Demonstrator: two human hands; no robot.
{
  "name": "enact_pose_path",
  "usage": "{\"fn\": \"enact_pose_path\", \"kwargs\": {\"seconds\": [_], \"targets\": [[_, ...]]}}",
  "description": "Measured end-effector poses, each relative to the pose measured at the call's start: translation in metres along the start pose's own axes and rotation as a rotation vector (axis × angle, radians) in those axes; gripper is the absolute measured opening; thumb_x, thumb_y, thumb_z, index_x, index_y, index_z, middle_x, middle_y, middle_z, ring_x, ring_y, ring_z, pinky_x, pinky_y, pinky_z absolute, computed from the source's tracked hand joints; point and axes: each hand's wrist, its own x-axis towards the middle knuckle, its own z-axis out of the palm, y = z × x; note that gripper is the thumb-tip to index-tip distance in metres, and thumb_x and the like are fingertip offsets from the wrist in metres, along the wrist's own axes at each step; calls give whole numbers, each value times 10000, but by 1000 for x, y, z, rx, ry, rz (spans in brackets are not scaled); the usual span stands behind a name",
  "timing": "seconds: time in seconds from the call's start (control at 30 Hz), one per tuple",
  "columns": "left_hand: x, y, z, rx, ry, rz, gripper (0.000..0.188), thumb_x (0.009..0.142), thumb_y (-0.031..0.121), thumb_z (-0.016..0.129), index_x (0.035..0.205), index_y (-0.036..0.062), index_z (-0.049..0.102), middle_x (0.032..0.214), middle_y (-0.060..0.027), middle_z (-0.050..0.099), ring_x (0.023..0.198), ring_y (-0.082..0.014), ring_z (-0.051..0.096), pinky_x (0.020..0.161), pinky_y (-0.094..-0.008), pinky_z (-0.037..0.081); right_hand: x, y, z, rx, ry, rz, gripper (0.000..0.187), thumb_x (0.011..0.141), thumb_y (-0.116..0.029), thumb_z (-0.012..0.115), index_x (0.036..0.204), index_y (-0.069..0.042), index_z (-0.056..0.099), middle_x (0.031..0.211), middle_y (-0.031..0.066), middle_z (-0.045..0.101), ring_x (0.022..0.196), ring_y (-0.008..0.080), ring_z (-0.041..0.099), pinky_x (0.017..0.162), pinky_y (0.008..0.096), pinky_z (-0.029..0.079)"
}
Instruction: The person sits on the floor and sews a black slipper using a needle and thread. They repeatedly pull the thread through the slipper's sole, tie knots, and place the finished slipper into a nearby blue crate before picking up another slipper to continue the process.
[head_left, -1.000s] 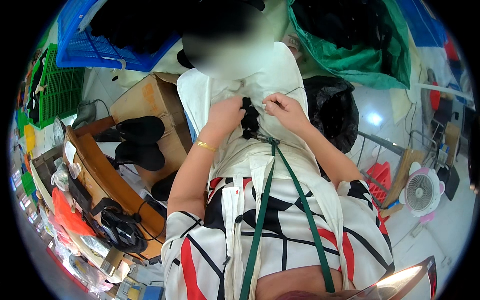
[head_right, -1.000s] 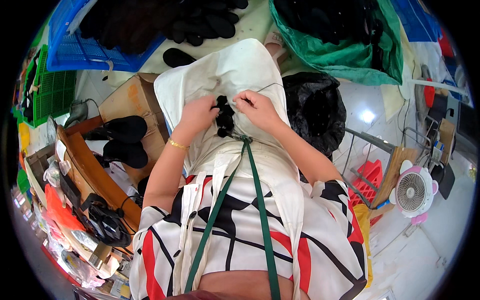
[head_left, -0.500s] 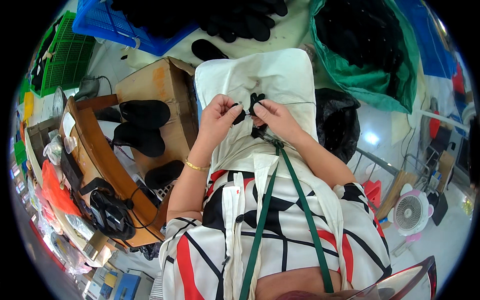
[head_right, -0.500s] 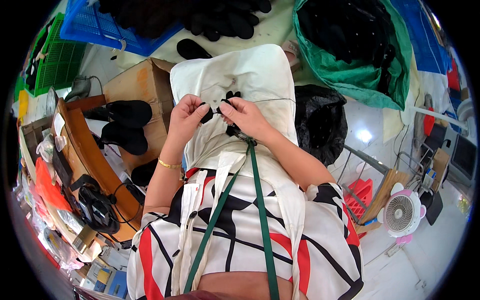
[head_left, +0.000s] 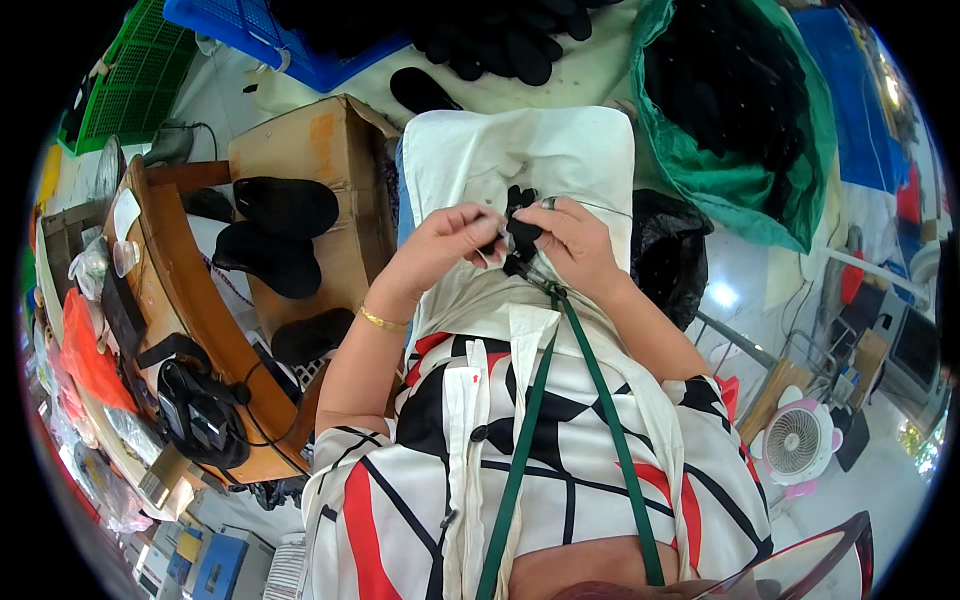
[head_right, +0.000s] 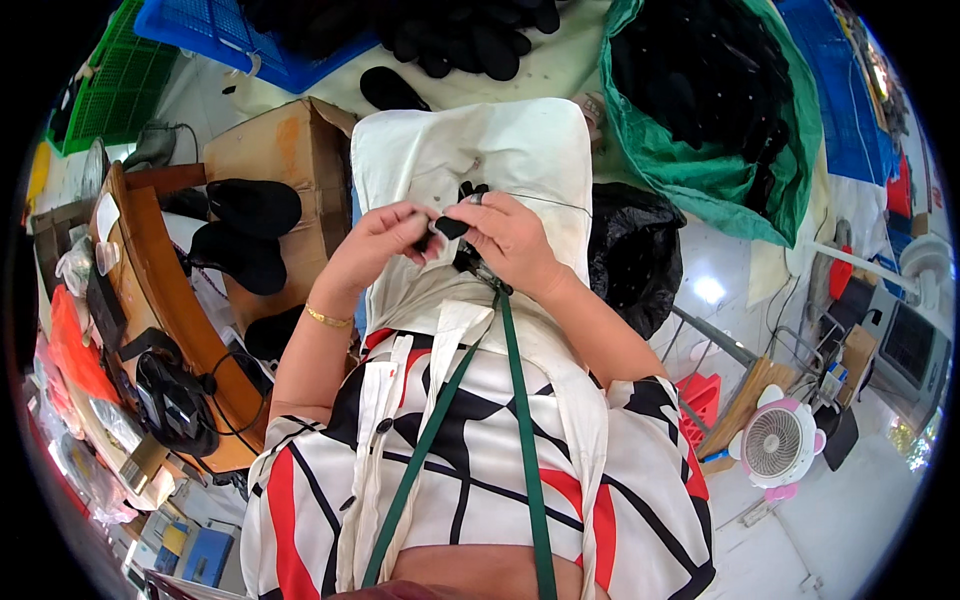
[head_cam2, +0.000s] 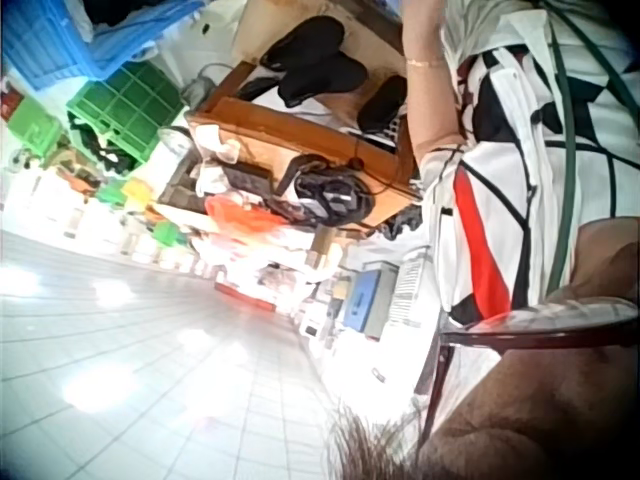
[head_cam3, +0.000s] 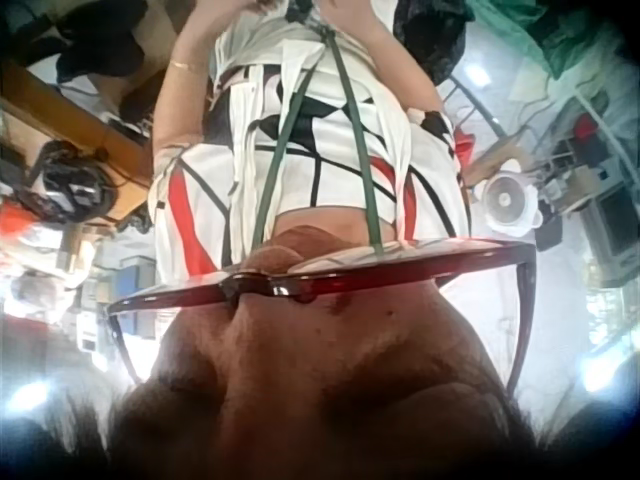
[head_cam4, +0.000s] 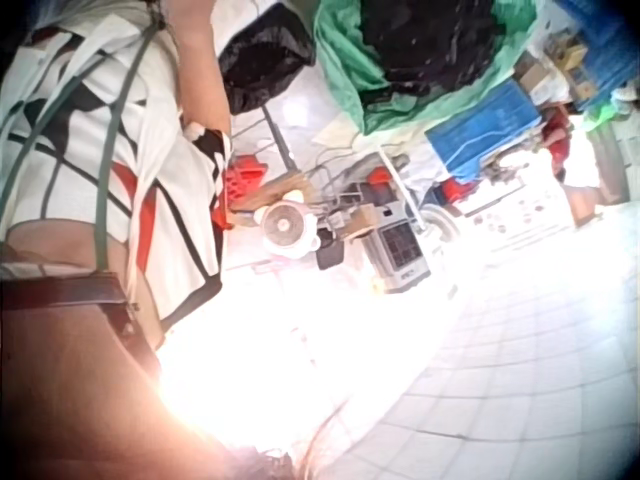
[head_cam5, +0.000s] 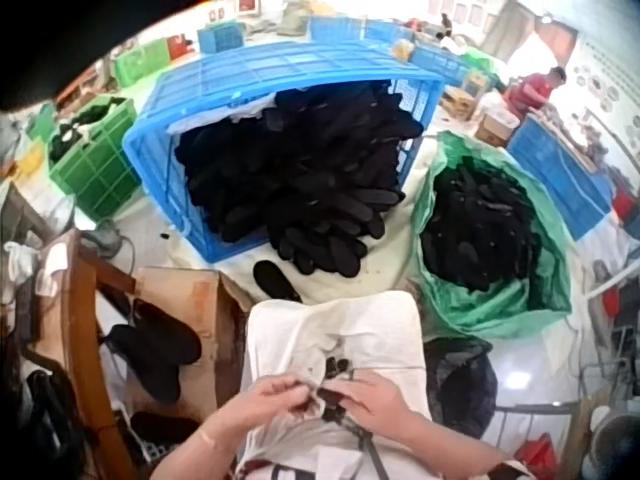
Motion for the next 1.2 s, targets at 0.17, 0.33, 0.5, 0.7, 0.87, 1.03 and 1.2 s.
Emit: {"fn": "enact_pose_path", "kwargs": {"seconds": [0.17, 0.33, 0.5, 0.7, 0.87, 1.03, 1.2], "targets": [[5, -11, -2, 208, 132, 136, 202, 935, 154, 690, 1086, 22, 674, 906, -19, 686, 786, -82, 610, 691, -240, 497, -3, -2, 9, 483, 89, 394, 275, 913, -106, 678, 1166, -6, 643, 1013, 54, 650, 886, 141, 616, 790, 272, 512], [1, -5, 17, 623, 269, 403, 219, 883, 112, 730, 1068, 7, 680, 878, -51, 689, 765, -121, 629, 682, -241, 502, -12, 7, 18, 658, 0, 583, 208, 954, -162, 660, 1098, -13, 662, 977, 4, 634, 857, 77, 583, 769, 247, 490], [-1, -4, 22, 720, 284, 450, 208, 866, 88, 720, 1058, 15, 688, 863, -112, 668, 742, -212, 629, 678, -293, 505, -2, -11, 15, 30, 68, 96, 86, 884, -92, 692, 938, -28, 672, 770, 91, 583, 678, 215, 557, 613, 311, 454], [-5, -8, 26, 864, 232, 504, 178, 877, 55, 696, 1049, 14, 681, 911, -114, 678, 775, -208, 629, 716, -287, 498, -1, -8, 21, 86, 139, 193, 114, 881, -103, 690, 832, -16, 634, 712, 95, 548, 639, 248, 530, 590, 337, 438], [-10, -9, 28, 694, 218, 362, 175, 890, 79, 696, 1052, 14, 683, 897, -90, 673, 785, -157, 615, 728, -275, 493, -11, -4, 35, 297, 199, 338, 122, 899, -113, 678, 842, -10, 642, 730, 99, 565, 638, 231, 532, 597, 330, 439], [-6, -16, 15, 736, 228, 328, 183, 900, 89, 691, 1066, 13, 683, 909, -88, 674, 801, -156, 619, 739, -273, 492, -14, -11, 17, -108, 88, 8, 121, 923, -137, 662, 917, -17, 677, 760, 106, 591, 669, 243, 566, 637, 321, 467], [-6, -5, 11, 906, 168, 469, 189, 848, 52, 711, 1036, 47, 700, 924, -69, 676, 892, -216, 627, 787, -307, 497, -2, -11, -15, 396, 12, 442, 127, 949, -103, 615, 995, 3, 668, 814, 62, 632, 785, 162, 638, 717, 268, 498]]}}
